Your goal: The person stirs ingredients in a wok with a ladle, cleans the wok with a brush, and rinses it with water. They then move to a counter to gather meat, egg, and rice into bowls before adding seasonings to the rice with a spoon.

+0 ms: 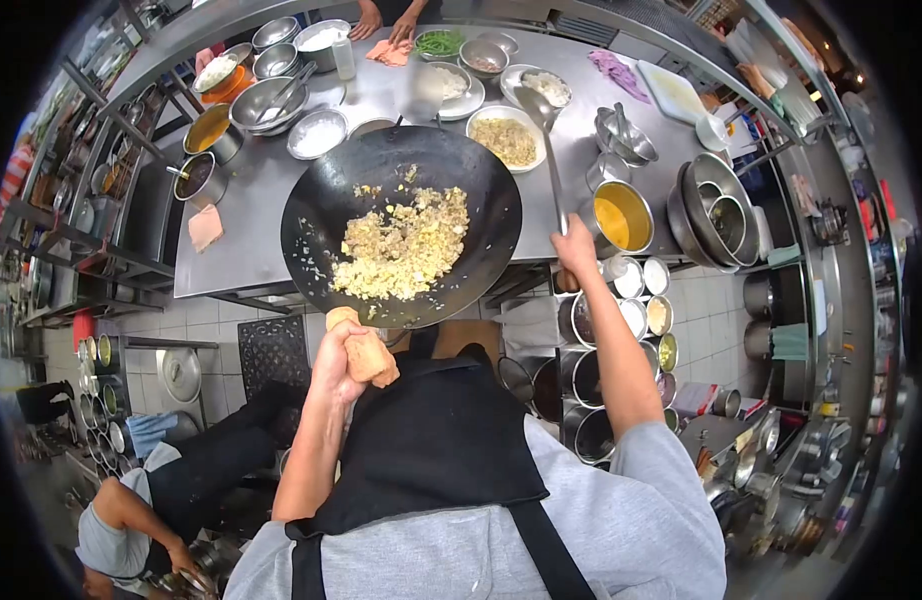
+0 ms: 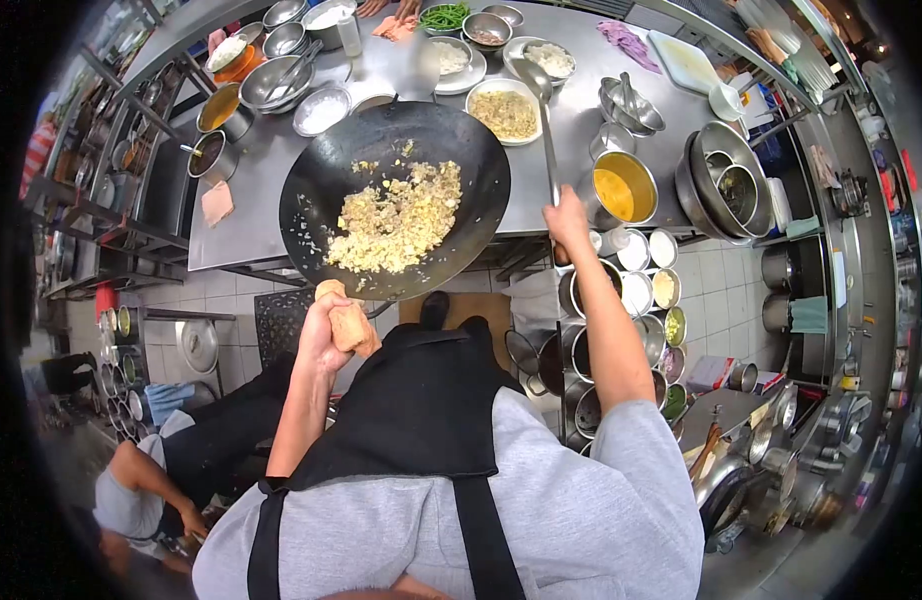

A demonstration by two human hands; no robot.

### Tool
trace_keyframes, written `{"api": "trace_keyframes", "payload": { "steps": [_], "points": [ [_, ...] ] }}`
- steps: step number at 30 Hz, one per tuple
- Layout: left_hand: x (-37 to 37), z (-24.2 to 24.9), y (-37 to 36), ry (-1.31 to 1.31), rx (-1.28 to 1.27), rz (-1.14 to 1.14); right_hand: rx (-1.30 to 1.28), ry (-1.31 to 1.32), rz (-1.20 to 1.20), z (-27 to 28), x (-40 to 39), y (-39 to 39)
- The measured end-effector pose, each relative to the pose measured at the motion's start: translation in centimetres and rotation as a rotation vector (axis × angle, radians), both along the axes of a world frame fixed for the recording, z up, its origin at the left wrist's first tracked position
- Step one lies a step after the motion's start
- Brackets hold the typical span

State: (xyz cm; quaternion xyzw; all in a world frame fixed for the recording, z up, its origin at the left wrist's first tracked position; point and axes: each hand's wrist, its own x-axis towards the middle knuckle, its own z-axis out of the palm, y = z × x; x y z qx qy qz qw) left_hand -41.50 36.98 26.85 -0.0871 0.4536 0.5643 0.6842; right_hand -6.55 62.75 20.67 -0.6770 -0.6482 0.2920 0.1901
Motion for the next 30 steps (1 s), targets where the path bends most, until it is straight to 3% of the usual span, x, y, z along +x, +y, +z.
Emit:
{"api": "trace_keyframes", "payload": {
  "steps": [1, 2, 5, 8, 13, 14, 16, 17, 18, 19, 21, 23, 26, 27, 28, 30],
  "points": [
    [0.7, 0.2, -0.8, -0.015, 0.025, -0.002, -0.094, 0.196, 0.01, 1.9, 0.5, -1.0],
    [1.5, 0.5, -1.6, -0.011, 0.028, 0.007, -0.151, 0.567, 0.048, 1.7, 2.0, -1.7],
    [2.5, 2.3, -3.4, -0.052, 0.031, 0.019, -0.373, 0.891, 0.037, 10.8, 3.1, -7.4],
    [4.2, 3.0, -5.7, -0.077, 0.023, 0.003, -0.487, 1.132, 0.039, 15.4, 6.1, -13.9],
    [7.9, 7.6, -9.7, -0.005, -0.016, 0.045, -0.542, 1.212, 0.062, 19.7, 10.5, -22.9],
    [7.6, 7.2, -8.8, -0.263, 0.174, -0.013, -0.51, 1.178, 0.06, 20.2, 11.0, -23.1],
    [7.6, 4.7, -3.1, -0.465, 0.269, -0.177, -0.454, 1.146, 0.089, 20.5, 11.2, -22.8],
    [8.2, 2.0, 0.8, -0.349, 0.336, -0.207, -0.443, 1.159, 0.089, 20.3, 10.9, -22.2],
    [9.2, 0.8, 4.3, -0.274, 0.146, -0.138, -0.39, 1.189, 0.051, 20.8, 10.0, -22.4],
    [10.1, 0.7, 5.7, -0.194, 0.186, -0.141, -0.4, 1.162, 0.051, 20.9, 10.1, -23.5],
    [11.6, 0.2, 2.5, -0.278, 0.314, -0.296, -0.377, 1.046, 0.07, 21.6, 10.9, -24.6],
    [13.4, 1.7, -0.2, -0.01, 0.13, 0.019, -0.414, 1.019, 0.078, 20.9, 12.3, -26.0],
    [10.4, 0.7, 1.3, -0.137, 0.217, -0.288, -0.442, 1.037, 0.071, 19.4, 12.9, -26.1],
    [10.5, 4.2, 0.9, 0.04, 0.134, -0.263, -0.441, 1.076, 0.04, 19.6, 11.7, -26.9],
    [10.7, 4.1, 0.9, 0.079, 0.14, -0.198, -0.429, 0.964, 0.006, 19.5, 10.7, -26.8],
    [12.7, -1.1, -1.3, 0.237, 0.222, -0.018, -0.385, 0.741, -0.023, 16.5, 10.7, -26.1]
  ]
}}
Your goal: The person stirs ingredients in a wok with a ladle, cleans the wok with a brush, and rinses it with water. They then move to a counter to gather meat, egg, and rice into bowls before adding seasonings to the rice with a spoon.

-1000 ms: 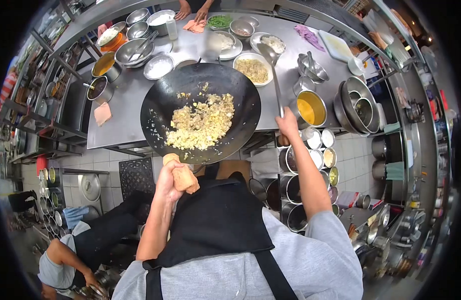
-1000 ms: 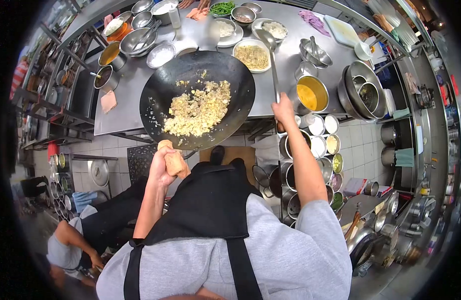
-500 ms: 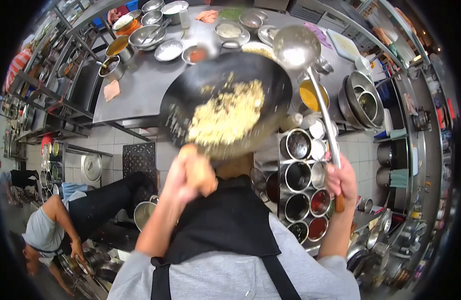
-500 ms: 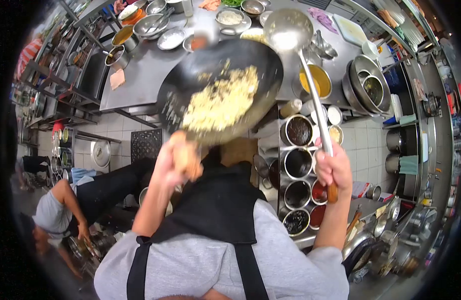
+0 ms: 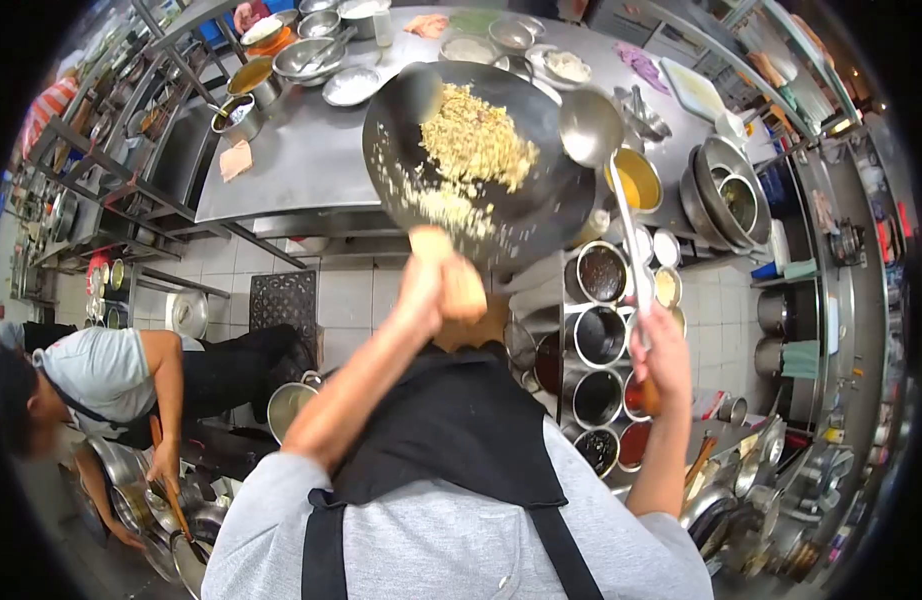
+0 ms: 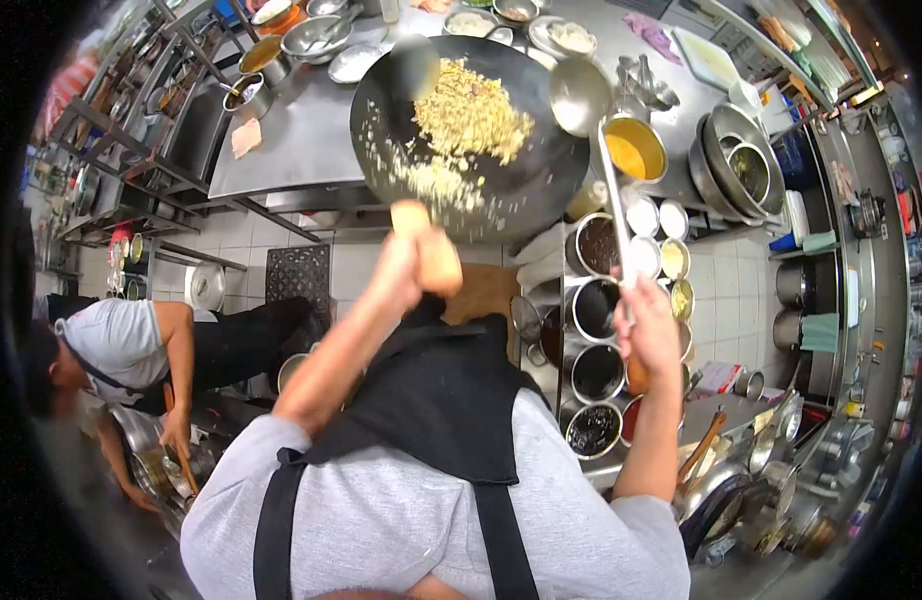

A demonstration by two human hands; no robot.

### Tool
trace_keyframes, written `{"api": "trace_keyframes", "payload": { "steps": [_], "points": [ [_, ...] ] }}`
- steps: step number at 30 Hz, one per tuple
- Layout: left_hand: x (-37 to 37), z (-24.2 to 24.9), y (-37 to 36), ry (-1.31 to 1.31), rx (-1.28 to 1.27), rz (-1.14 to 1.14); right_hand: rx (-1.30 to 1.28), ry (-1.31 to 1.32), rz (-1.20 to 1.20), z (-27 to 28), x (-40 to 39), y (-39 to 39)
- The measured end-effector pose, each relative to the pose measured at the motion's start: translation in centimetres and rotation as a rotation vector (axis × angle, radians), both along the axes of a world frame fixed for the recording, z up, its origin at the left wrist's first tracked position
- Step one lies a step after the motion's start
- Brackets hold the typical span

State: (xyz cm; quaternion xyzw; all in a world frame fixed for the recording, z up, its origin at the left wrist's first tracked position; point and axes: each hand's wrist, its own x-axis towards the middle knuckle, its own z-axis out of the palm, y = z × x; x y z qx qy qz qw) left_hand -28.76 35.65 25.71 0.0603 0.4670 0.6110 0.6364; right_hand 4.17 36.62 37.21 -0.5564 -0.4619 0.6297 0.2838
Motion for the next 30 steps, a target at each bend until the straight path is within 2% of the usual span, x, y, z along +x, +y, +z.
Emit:
{"api": "trace_keyframes", "payload": {
  "steps": [1, 2, 3, 5, 6, 7, 8, 10, 11, 12, 15, 17, 20, 22, 24, 26, 28, 30],
  "points": [
    [2.0, 0.4, -2.1, 0.228, 0.026, 0.072, -0.012, -0.052, -0.058, -1.7, -0.8, -0.1],
    [2.7, -1.9, -3.2, 0.373, 0.029, 0.077, -0.006, -0.169, -0.008, -3.9, -1.9, 0.4],
    [2.6, -3.3, -3.4, 0.334, 0.022, 0.018, -0.037, -0.135, 0.013, -5.3, -3.7, 0.9],
    [1.4, -2.8, -3.4, 0.389, -0.041, 0.003, -0.318, 0.242, 0.058, -3.1, -7.5, -0.4],
    [0.3, -1.4, -1.5, 0.255, -0.012, -0.007, -0.432, 0.483, 0.074, -4.3, -8.2, -0.1],
    [-1.8, -1.4, 0.0, 0.041, -0.025, -0.115, -0.538, 0.687, 0.072, -4.9, -8.8, -0.1],
    [-2.6, 1.7, 1.4, 0.018, -0.271, -0.215, -0.666, 0.836, 0.031, -5.2, -9.2, -0.4],
    [-5.0, -0.6, 0.4, -0.35, -0.086, -0.321, -0.777, 0.884, -0.061, -3.9, -9.8, -1.8],
    [-5.0, -2.2, -0.3, -0.461, -0.124, -0.251, -0.797, 0.895, -0.051, -4.2, -9.4, -1.9],
    [-5.0, -2.8, -1.1, -0.438, -0.218, -0.19, -0.802, 0.891, -0.082, -3.3, -9.3, -1.8],
    [-6.1, 0.0, -1.7, -0.351, -0.26, -0.16, -0.796, 0.901, -0.081, -2.7, -8.4, 1.0],
    [-7.6, 0.0, -1.2, -0.337, -0.26, -0.13, -0.744, 0.923, -0.097, -2.4, -8.4, 4.4],
    [-10.6, 0.8, 0.2, -0.259, -0.264, -0.132, -0.497, 0.701, -0.06, -1.7, -10.3, 10.7],
    [-12.9, -0.2, 1.5, -0.148, -0.253, -0.146, -0.313, 0.501, -0.017, -3.3, -10.9, 15.4],
    [-14.9, 0.8, 3.5, -0.026, -0.232, -0.115, -0.119, 0.068, -0.001, -5.4, -12.7, 19.5],
    [-17.0, 2.4, 5.9, 0.082, -0.227, -0.142, 0.128, -0.262, 0.062, -13.0, -12.5, 23.7],
    [-18.8, 2.7, 8.4, 0.167, -0.211, -0.116, 0.506, -0.906, 0.039, -19.4, -13.2, 25.3],
    [-20.4, 2.6, 10.6, 0.18, -0.226, -0.126, 0.385, -1.045, 0.072, -18.7, -15.0, 24.7]
  ]
}}
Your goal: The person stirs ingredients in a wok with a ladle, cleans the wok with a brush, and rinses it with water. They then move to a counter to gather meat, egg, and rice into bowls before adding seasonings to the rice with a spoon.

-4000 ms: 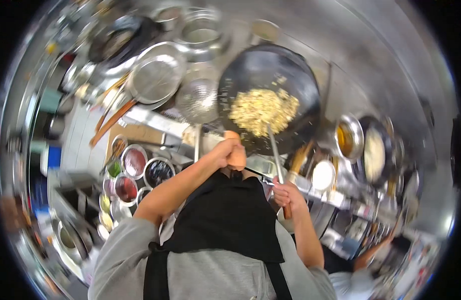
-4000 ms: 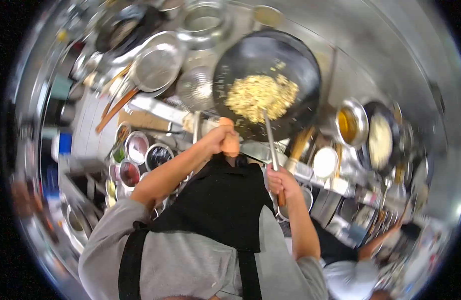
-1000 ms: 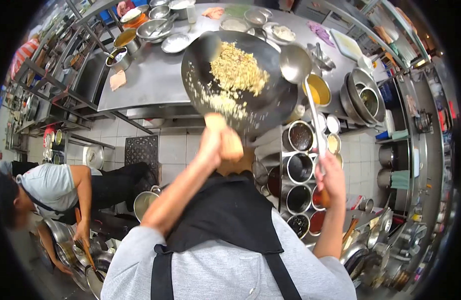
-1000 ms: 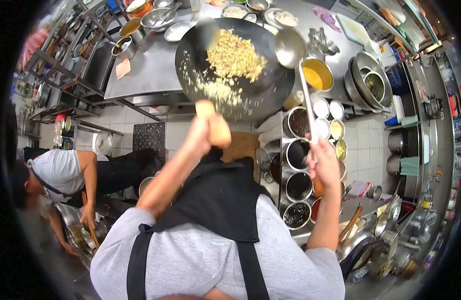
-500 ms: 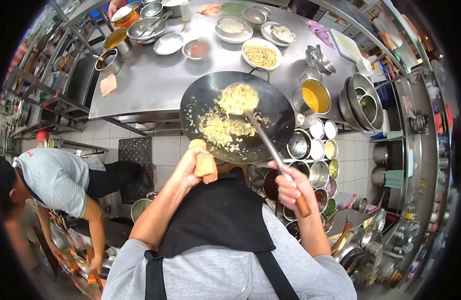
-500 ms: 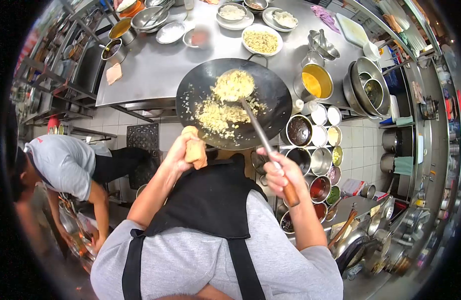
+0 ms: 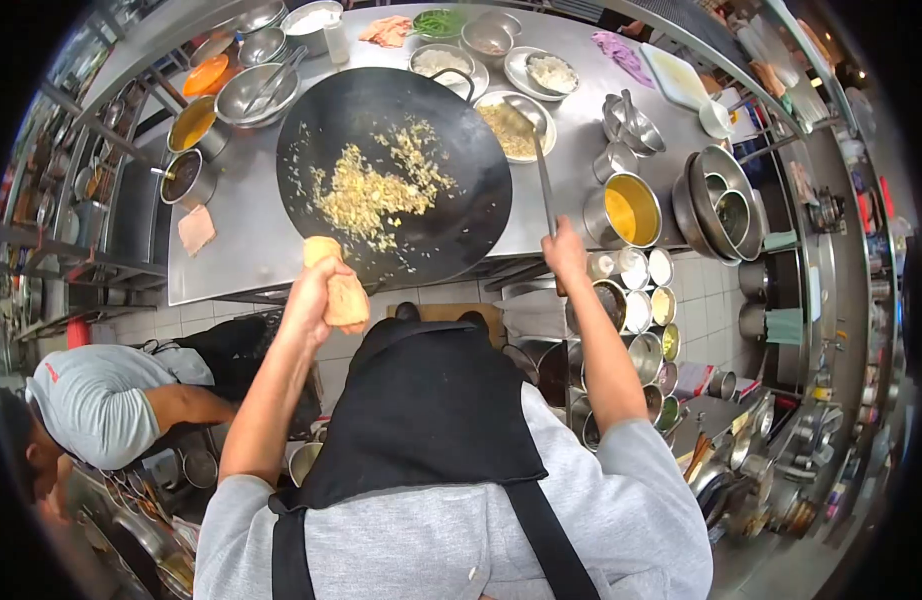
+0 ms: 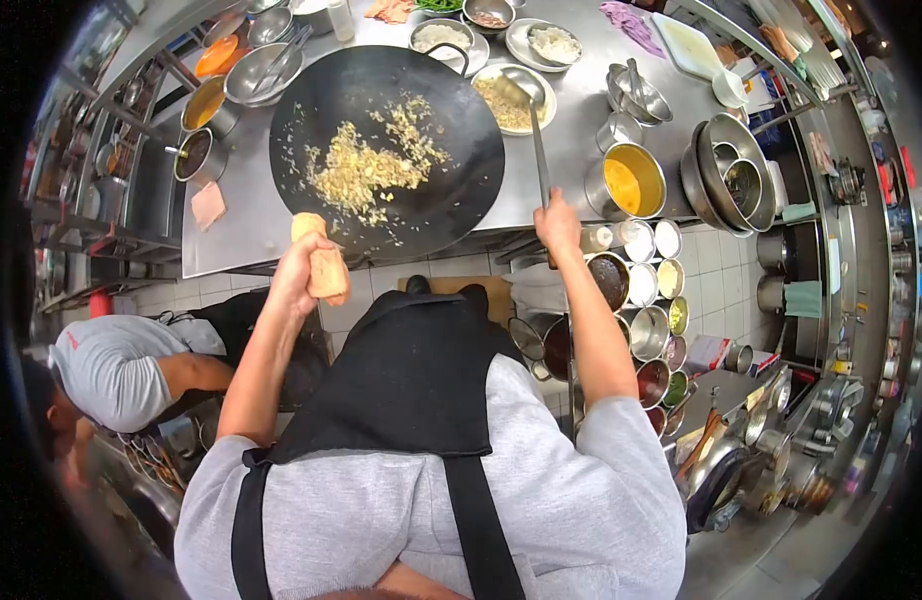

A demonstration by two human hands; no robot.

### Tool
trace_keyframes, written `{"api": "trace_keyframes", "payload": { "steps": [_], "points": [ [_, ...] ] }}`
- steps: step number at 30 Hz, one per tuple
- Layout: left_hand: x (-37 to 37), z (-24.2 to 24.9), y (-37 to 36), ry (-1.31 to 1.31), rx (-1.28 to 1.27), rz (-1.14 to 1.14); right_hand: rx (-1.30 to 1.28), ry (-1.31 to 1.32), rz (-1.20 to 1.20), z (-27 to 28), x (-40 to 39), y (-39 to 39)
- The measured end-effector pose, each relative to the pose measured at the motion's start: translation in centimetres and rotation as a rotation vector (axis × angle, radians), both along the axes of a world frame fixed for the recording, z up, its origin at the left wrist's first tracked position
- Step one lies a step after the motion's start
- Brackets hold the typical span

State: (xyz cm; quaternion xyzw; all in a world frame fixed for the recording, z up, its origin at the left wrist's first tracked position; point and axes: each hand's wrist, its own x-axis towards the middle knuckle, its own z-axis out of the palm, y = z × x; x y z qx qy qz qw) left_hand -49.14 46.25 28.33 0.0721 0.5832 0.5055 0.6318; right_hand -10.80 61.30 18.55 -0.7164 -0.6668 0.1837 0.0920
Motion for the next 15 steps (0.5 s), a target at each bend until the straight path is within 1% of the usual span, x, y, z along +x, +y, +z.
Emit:
{"api": "trace_keyframes", "payload": {
  "steps": [1, 3, 4, 5, 7, 8, 9, 10, 11, 12, 13, 15],
  "points": [
    [-0.9, 0.2, 1.1, 0.002, -0.003, -0.042, -0.025, -0.052, -0.017, -0.6, -0.3, 0.0],
    [-1.6, 1.7, 3.2, 0.008, -0.009, -0.047, -0.011, -0.073, -0.037, -0.6, -0.3, -0.5],
    [-2.3, 0.9, 4.2, -0.004, -0.006, -0.041, -0.006, -0.1, -0.035, -0.3, 0.0, -0.6],
    [-2.5, 1.3, 5.3, -0.001, -0.009, -0.047, 0.002, -0.127, -0.031, 0.4, 0.1, -0.6],
    [-2.8, 2.4, 6.8, -0.018, -0.036, -0.069, 0.095, 0.002, 0.04, 1.5, 1.1, -1.4],
    [-3.5, 1.3, 7.9, -0.052, -0.008, -0.075, 0.122, 0.086, 0.095, 2.7, 1.2, -1.4],
    [-3.4, 1.6, 8.7, -0.019, -0.004, -0.081, -0.055, 0.43, 0.034, 4.9, 0.5, -1.5],
    [-3.0, 2.1, 9.7, 0.018, -0.005, -0.088, 0.221, 0.469, 0.289, 3.8, 0.7, -1.1],
    [-2.9, 1.9, 11.0, 0.05, -0.019, -0.08, -0.032, 0.659, 0.224, 5.6, -1.1, -1.2],
    [-2.9, 2.1, 12.1, 0.069, -0.015, -0.109, -0.285, 0.834, 0.157, 8.5, -3.2, -1.3],
    [-2.9, 2.3, 13.0, 0.085, -0.007, -0.141, -0.422, 0.931, 0.14, 9.7, -4.6, -1.4],
    [-2.2, 3.7, 14.8, 0.097, -0.005, -0.131, -0.574, 0.955, 0.267, 10.0, -5.1, -0.7]
  ]
}}
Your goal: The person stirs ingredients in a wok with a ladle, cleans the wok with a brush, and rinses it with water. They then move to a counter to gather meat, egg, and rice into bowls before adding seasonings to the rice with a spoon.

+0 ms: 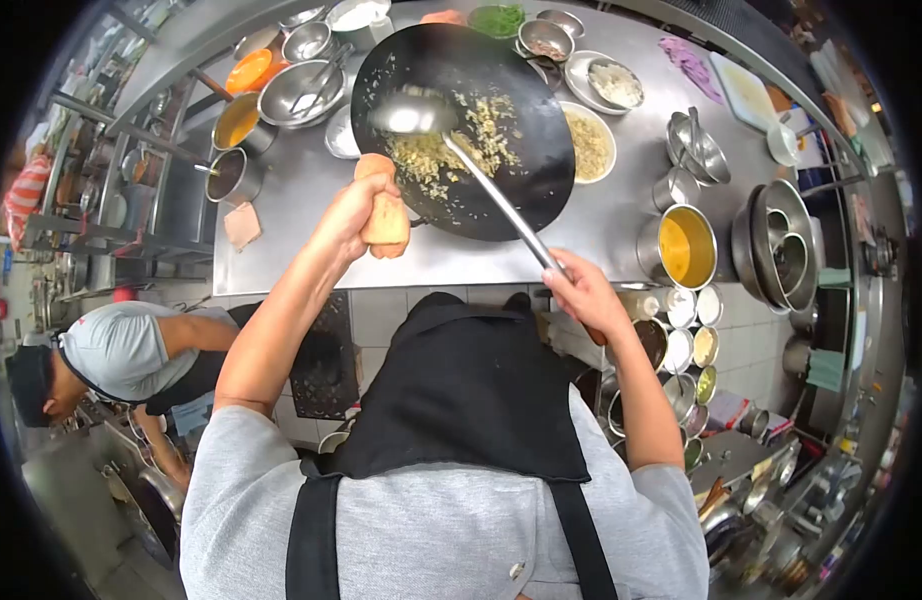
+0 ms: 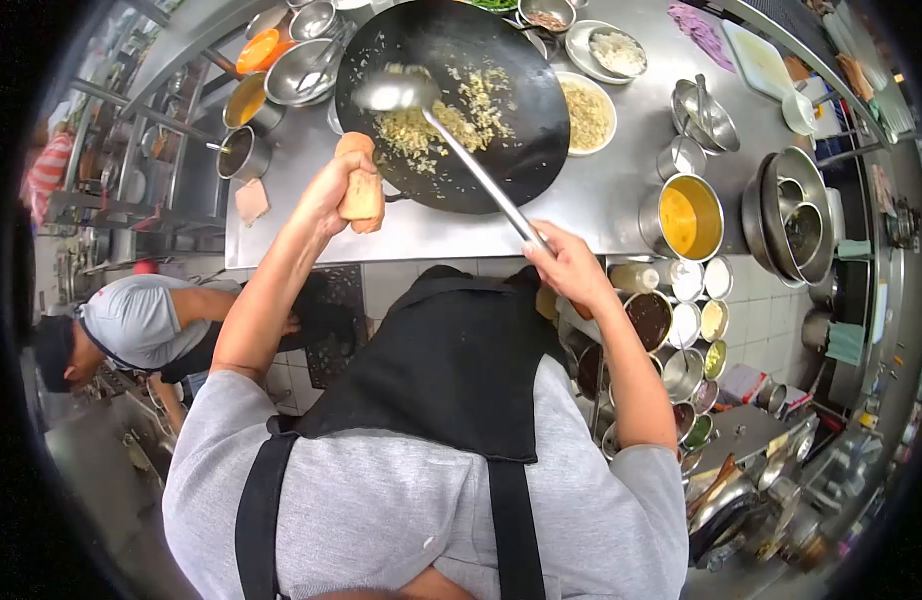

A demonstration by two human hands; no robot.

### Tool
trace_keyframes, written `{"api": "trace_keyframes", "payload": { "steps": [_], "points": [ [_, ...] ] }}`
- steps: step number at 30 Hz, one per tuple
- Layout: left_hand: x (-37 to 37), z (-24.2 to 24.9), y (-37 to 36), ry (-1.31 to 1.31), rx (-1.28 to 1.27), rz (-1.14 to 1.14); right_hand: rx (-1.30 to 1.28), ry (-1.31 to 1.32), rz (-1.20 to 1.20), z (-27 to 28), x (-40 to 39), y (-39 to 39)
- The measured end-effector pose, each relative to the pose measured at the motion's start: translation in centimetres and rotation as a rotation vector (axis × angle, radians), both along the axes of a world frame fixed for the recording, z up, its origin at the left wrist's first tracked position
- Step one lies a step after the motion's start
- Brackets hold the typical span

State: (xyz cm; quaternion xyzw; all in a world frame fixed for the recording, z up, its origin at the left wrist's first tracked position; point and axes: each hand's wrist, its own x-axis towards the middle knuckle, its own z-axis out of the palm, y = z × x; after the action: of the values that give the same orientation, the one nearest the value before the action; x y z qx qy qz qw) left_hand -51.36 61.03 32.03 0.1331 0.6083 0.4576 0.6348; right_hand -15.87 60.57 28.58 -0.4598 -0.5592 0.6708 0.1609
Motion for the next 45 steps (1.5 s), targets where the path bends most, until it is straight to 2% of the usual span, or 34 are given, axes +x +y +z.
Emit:
{"api": "trace_keyframes", "payload": {
  "steps": [1, 3, 4, 7, 10, 12, 14, 16, 17, 19, 22, 25, 28, 30, 32, 34, 37, 39, 42, 44, 45],
  "points": [
    [0.0, 0.4, 0.8, 0.029, -0.01, 0.004, 0.056, -0.033, 0.053, -1.2, 1.1, 0.5],
    [-0.2, 1.1, 2.1, 0.066, -0.015, 0.013, 0.725, -0.284, 0.087, -2.9, 4.2, 1.7],
    [-0.4, 1.2, 2.3, 0.019, 0.002, 0.007, 0.539, -0.423, 0.091, -2.4, 5.9, 2.3],
    [0.1, 2.3, 2.4, 0.005, 0.013, 0.007, 0.586, -0.477, 0.076, -2.8, 8.1, 4.7],
    [0.6, 3.2, 2.7, 0.086, -0.012, 0.054, 0.692, -0.374, -0.002, -3.2, 4.9, 7.2],
    [1.1, 4.2, 2.8, 0.148, 0.003, 0.067, 0.601, -0.215, -0.027, -2.7, 1.8, 8.4],
    [1.0, 4.3, 3.3, 0.175, 0.008, 0.053, 0.613, -0.21, -0.044, -3.7, 2.0, 8.5],
    [0.7, 4.3, 3.5, 0.17, 0.033, 0.098, 0.575, -0.495, 0.001, -5.7, 5.4, 8.7],
    [0.8, 4.5, 3.5, 0.188, 0.03, 0.113, 0.643, -0.616, 0.022, -5.1, 7.5, 8.3],
    [0.5, 4.3, 3.5, 0.203, 0.041, 0.115, 0.644, -0.72, 0.026, -4.9, 11.2, 8.1],
    [1.1, 4.4, 3.1, 0.253, 0.068, 0.125, 0.594, -0.719, 0.004, -3.9, 11.2, 8.7],
    [0.9, 4.6, 3.4, 0.294, 0.077, 0.097, 0.676, -0.36, -0.153, -6.5, 5.9, 10.4],
    [0.7, 5.2, 3.9, 0.311, 0.095, 0.094, 0.755, -0.259, -0.182, -8.7, 3.1, 11.4],
    [0.3, 5.4, 4.5, 0.296, 0.091, 0.121, 0.577, -0.565, -0.105, -8.5, 5.1, 11.0],
    [-0.4, 4.7, 4.9, 0.278, 0.097, 0.125, 0.575, -0.814, -0.056, -6.8, 9.2, 9.3],
    [-0.8, 3.9, 5.3, 0.241, 0.107, 0.108, 0.671, -0.886, -0.019, -6.5, 13.3, 7.8],
    [-1.1, 3.1, 5.5, 0.241, 0.1, 0.128, 0.769, -0.953, -0.059, -5.5, 14.3, 5.6],
    [-0.9, 3.0, 5.7, 0.245, 0.094, 0.141, 0.797, -0.91, -0.089, -4.8, 12.7, 4.8],
    [-0.2, 3.8, 5.9, 0.242, 0.072, 0.115, 0.522, -0.566, -0.078, -3.3, 8.3, 4.7],
    [0.3, 4.6, 6.1, 0.225, 0.086, 0.083, 0.581, -0.214, -0.067, -6.1, 6.5, 4.5],
    [0.4, 4.7, 6.4, 0.224, 0.089, 0.075, 0.432, -0.189, -0.01, -6.6, 6.6, 4.4]
  ]
}}
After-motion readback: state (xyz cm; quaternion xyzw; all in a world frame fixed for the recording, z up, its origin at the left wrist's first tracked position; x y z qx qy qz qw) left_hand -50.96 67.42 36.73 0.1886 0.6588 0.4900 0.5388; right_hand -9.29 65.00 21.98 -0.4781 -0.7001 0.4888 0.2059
